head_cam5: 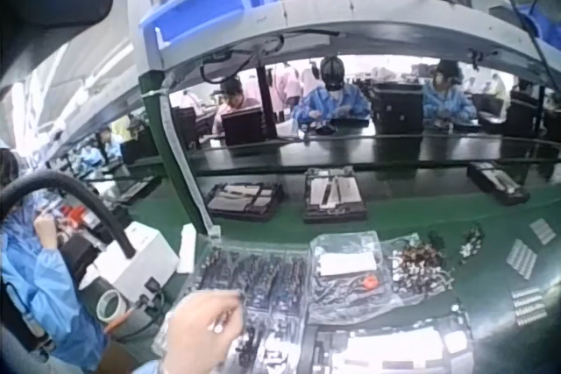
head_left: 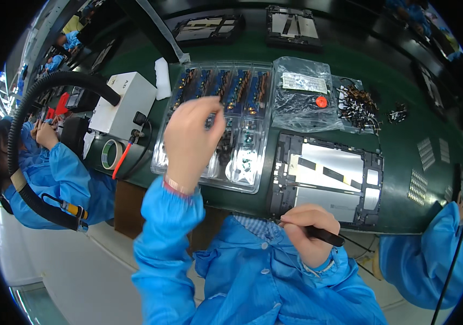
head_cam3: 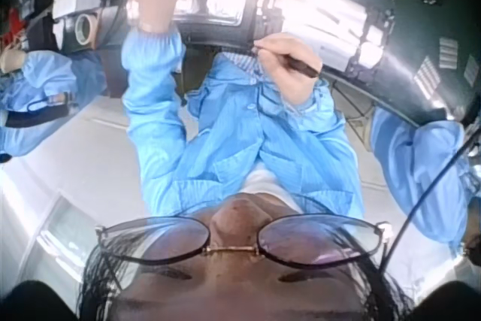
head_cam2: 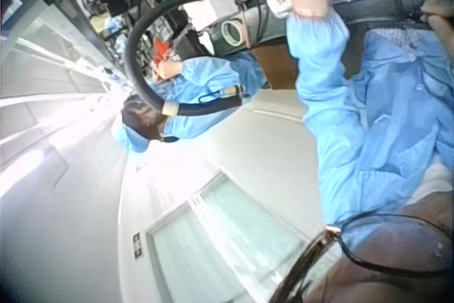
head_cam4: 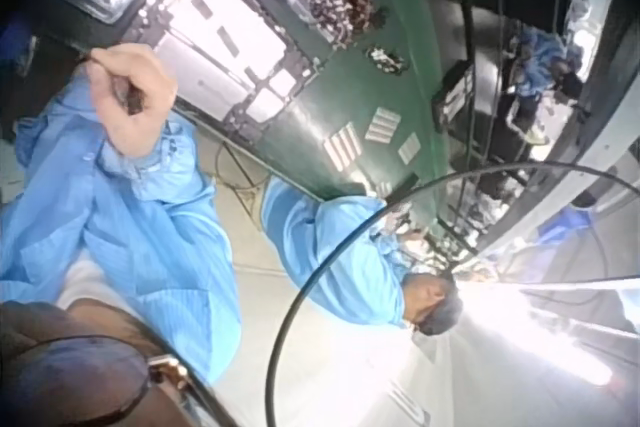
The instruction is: The recorder is assembling or repairing tablet devices, connecting internal cables and components at a workbench.
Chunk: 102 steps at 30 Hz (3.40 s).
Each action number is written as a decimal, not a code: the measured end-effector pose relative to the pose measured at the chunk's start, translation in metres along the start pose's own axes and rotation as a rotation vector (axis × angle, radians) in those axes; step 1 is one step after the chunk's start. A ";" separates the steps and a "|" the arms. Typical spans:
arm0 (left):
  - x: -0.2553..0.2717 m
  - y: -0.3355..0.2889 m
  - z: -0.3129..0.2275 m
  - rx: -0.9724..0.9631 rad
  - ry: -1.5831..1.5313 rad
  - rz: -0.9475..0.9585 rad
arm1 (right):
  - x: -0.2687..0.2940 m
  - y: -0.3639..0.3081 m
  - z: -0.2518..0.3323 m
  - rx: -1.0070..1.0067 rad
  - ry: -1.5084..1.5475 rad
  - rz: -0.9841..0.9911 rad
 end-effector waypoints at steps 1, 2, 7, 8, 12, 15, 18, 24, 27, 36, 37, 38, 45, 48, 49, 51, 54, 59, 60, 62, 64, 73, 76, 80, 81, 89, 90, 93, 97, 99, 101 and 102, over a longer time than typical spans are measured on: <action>-0.012 0.013 0.003 -0.024 0.036 0.058 | 0.002 0.000 0.000 0.005 -0.005 -0.002; -0.020 0.022 0.010 -0.027 0.037 0.055 | 0.003 0.000 0.000 0.017 -0.013 -0.010; -0.052 0.029 0.023 -0.400 0.391 0.336 | 0.014 -0.008 0.005 0.037 -0.039 -0.062; -0.054 0.029 0.028 -0.367 0.384 0.508 | 0.017 -0.009 0.008 0.025 -0.046 -0.075; -0.039 0.035 0.030 -0.520 0.377 0.543 | 0.044 -0.018 0.016 0.111 -0.124 -0.100; -0.017 0.045 0.034 -0.333 0.243 0.408 | 0.086 -0.033 0.044 0.149 -0.371 -0.283; -0.005 0.056 0.004 -0.239 -0.068 0.350 | 0.128 -0.015 0.065 0.113 -0.850 -0.316; -0.070 0.049 -0.077 -0.333 -0.503 0.714 | 0.149 0.056 0.003 0.178 -1.364 0.126; -0.096 0.044 -0.093 -0.385 -0.475 0.802 | 0.140 0.060 -0.017 0.241 -1.431 0.248; -0.120 0.041 -0.093 -0.418 -0.445 0.867 | 0.132 0.059 -0.024 0.221 -1.476 0.391; -0.120 0.041 -0.093 -0.418 -0.451 0.870 | 0.131 0.058 -0.023 0.221 -1.504 0.389; -0.121 0.040 -0.093 -0.438 -0.448 0.868 | 0.130 0.058 -0.023 0.216 -1.504 0.391; -0.126 0.028 -0.093 -0.578 -0.530 0.723 | 0.124 0.056 -0.015 0.094 -1.521 0.388; -0.117 0.022 -0.099 -0.667 -0.272 0.706 | 0.142 0.049 -0.002 0.025 -1.355 0.228; -0.116 0.021 -0.102 -0.673 -0.274 0.698 | 0.157 0.045 0.004 0.005 -1.202 0.099; -0.110 0.018 -0.106 -0.714 -0.170 0.687 | 0.180 0.040 0.013 -0.194 -1.081 -0.104; -0.111 0.021 -0.113 -0.769 -0.157 0.661 | 0.203 0.044 0.007 -0.289 -1.127 -0.191; -0.110 0.021 -0.112 -0.758 -0.135 0.710 | 0.211 0.066 -0.018 -0.600 -0.991 -0.065; -0.110 0.022 -0.111 -0.750 -0.149 0.738 | 0.212 0.065 -0.021 -0.604 -1.008 0.018; -0.111 0.020 -0.108 -0.758 -0.160 0.737 | 0.209 0.062 -0.016 -0.509 -0.937 -0.030; -0.112 0.018 -0.106 -0.766 -0.176 0.737 | 0.204 0.054 -0.009 -0.421 -0.864 -0.076; -0.112 0.020 -0.108 -0.785 -0.097 0.750 | 0.193 0.012 -0.007 -0.477 -0.675 -0.426; -0.113 0.021 -0.114 -0.814 -0.054 0.729 | 0.196 0.008 -0.017 -0.383 -0.830 -0.425; -0.107 0.029 -0.127 -0.927 0.061 0.693 | 0.188 0.010 -0.013 -0.235 -1.048 -0.376; -0.107 0.030 -0.130 -0.981 0.072 0.719 | 0.188 0.009 -0.012 -0.243 -1.046 -0.378; -0.116 0.034 -0.157 -1.158 0.136 0.775 | 0.190 0.007 -0.009 -0.303 -1.035 -0.321; -0.119 0.032 -0.163 -1.174 0.148 0.724 | 0.189 0.007 -0.007 -0.303 -1.036 -0.324; -0.126 0.031 -0.181 -1.277 0.343 0.695 | 0.184 0.009 0.003 -0.218 -1.068 -0.344; -0.123 0.022 -0.186 -1.267 0.345 0.663 | 0.171 0.010 0.036 -0.168 -1.110 -0.359; -0.101 0.001 -0.179 -1.097 0.174 0.596 | 0.165 0.011 0.046 -0.137 -1.070 -0.326; -0.062 -0.017 -0.178 -1.028 0.008 0.647 | 0.165 0.014 0.048 -0.102 -1.077 -0.286; -0.046 -0.029 -0.175 -0.963 -0.192 0.639 | 0.164 0.020 0.039 -0.078 -1.018 -0.168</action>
Point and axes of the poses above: each hand's wrist, its own y-axis towards the middle knuckle, its own x-axis out of the back of the hand, z = x × y, the point moved 3 cm from there along y, towards the middle knuckle, and after that the axes turned 9 degrees about z, right-handed, at the moved point
